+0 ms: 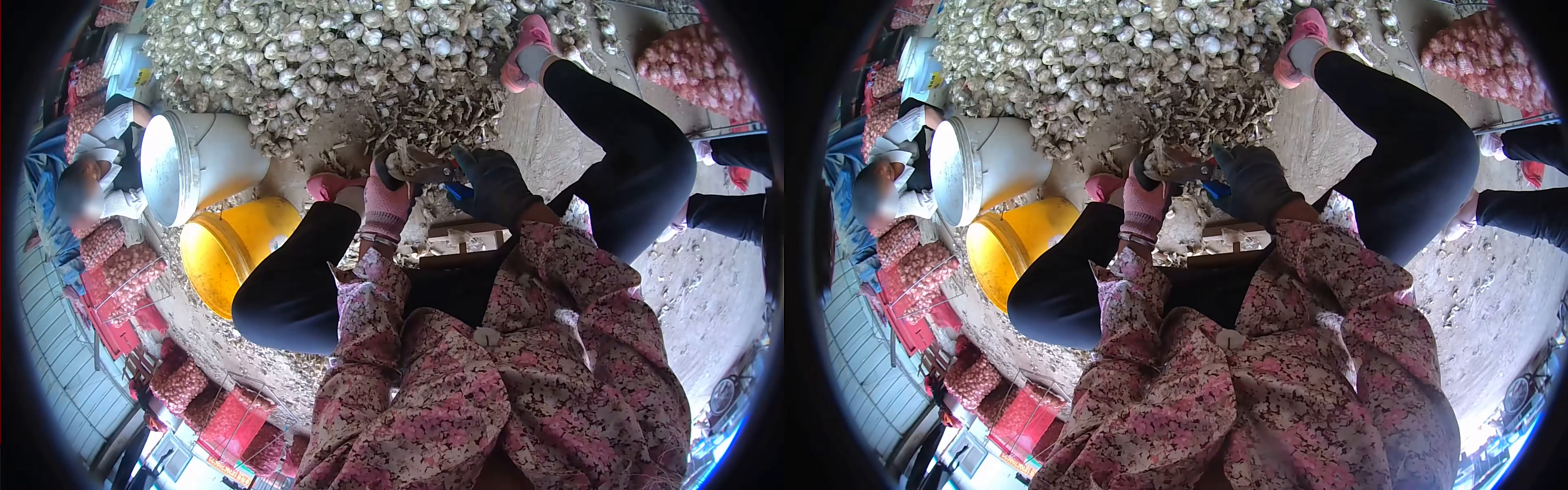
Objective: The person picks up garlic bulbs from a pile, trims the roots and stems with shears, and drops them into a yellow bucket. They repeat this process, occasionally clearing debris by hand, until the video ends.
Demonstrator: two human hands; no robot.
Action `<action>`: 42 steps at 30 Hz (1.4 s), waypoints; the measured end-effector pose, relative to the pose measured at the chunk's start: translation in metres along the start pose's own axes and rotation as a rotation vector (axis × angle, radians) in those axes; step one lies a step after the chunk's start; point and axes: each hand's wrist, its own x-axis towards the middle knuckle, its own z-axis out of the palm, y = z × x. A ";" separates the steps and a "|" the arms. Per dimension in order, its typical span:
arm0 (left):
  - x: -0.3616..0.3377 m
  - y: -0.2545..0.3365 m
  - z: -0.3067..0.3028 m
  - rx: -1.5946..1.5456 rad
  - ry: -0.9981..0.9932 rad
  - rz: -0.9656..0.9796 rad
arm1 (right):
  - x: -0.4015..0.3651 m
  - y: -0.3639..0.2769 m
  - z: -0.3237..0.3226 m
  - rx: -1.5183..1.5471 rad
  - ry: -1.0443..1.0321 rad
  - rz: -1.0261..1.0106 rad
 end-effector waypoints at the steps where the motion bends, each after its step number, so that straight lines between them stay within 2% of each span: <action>1: -0.002 0.000 0.000 0.043 -0.011 0.010 | 0.001 0.001 0.003 0.001 -0.002 0.004; 2: -0.002 0.000 -0.001 0.042 -0.016 0.006 | 0.002 0.003 0.007 0.050 -0.027 -0.014; 4: -0.002 -0.002 -0.002 0.357 0.014 0.047 | 0.001 0.004 0.015 0.099 -0.054 -0.021; 7: -0.007 0.002 -0.003 0.353 -0.022 0.049 | -0.002 0.007 0.023 0.059 -0.044 -0.071; 9: -0.009 -0.004 -0.001 0.353 -0.021 0.009 | 0.001 0.008 0.027 0.108 -0.175 0.005; 12: -0.011 -0.008 0.001 0.444 -0.017 -0.020 | 0.001 0.009 0.023 0.142 -0.217 -0.004; 14: -0.015 -0.003 0.005 0.110 -0.086 -0.090 | 0.008 0.027 0.041 0.128 -0.210 0.057; 15: -0.017 0.002 0.012 0.115 -0.090 -0.084 | 0.016 0.041 0.056 0.112 -0.200 0.115; 17: -0.024 0.010 0.022 -0.164 -0.126 0.254 | 0.020 0.065 0.079 0.100 -0.200 0.082; 18: -0.018 -0.003 0.022 -0.399 -0.085 0.214 | 0.021 0.063 0.070 0.151 -0.168 0.210; 19: -0.011 -0.025 0.012 -0.635 -0.140 -0.007 | 0.019 0.060 0.061 0.201 -0.143 0.335; 21: -0.009 -0.021 0.003 -0.775 -0.106 -0.108 | 0.011 0.036 0.030 0.290 -0.166 0.346; 22: -0.007 -0.022 0.001 -0.778 -0.102 -0.107 | 0.006 0.025 0.023 0.398 -0.101 0.281; 23: -0.004 -0.026 -0.001 -0.596 -0.079 -0.085 | 0.003 0.017 0.017 0.508 -0.039 0.216; 24: -0.002 -0.030 -0.002 -0.411 -0.059 -0.065 | 0.002 0.011 0.010 0.455 -0.058 0.135; 25: 0.000 -0.034 0.000 -0.409 -0.060 -0.068 | 0.001 0.008 0.012 0.458 -0.060 0.137; 27: 0.001 -0.038 0.006 -0.213 -0.002 -0.098 | -0.001 0.003 0.016 0.227 -0.005 -0.003; 28: 0.001 -0.040 0.001 -0.137 -0.012 -0.160 | -0.002 0.003 0.015 0.229 -0.006 -0.001; 30: -0.002 -0.018 -0.001 -0.178 -0.013 -0.180 | -0.003 0.001 0.003 0.113 -0.077 -0.036; 33: -0.003 -0.005 -0.003 -0.226 -0.016 -0.194 | -0.004 0.000 -0.002 0.147 -0.085 -0.068; 35: -0.005 0.005 -0.002 0.152 -0.044 -0.036 | -0.001 0.003 0.002 0.124 -0.098 -0.068; 39: -0.004 -0.015 0.000 0.087 -0.082 -0.040 | -0.005 0.005 -0.002 0.192 -0.187 -0.081; 42: -0.001 -0.026 -0.002 0.180 -0.082 -0.062 | -0.006 0.009 0.001 0.211 -0.234 -0.083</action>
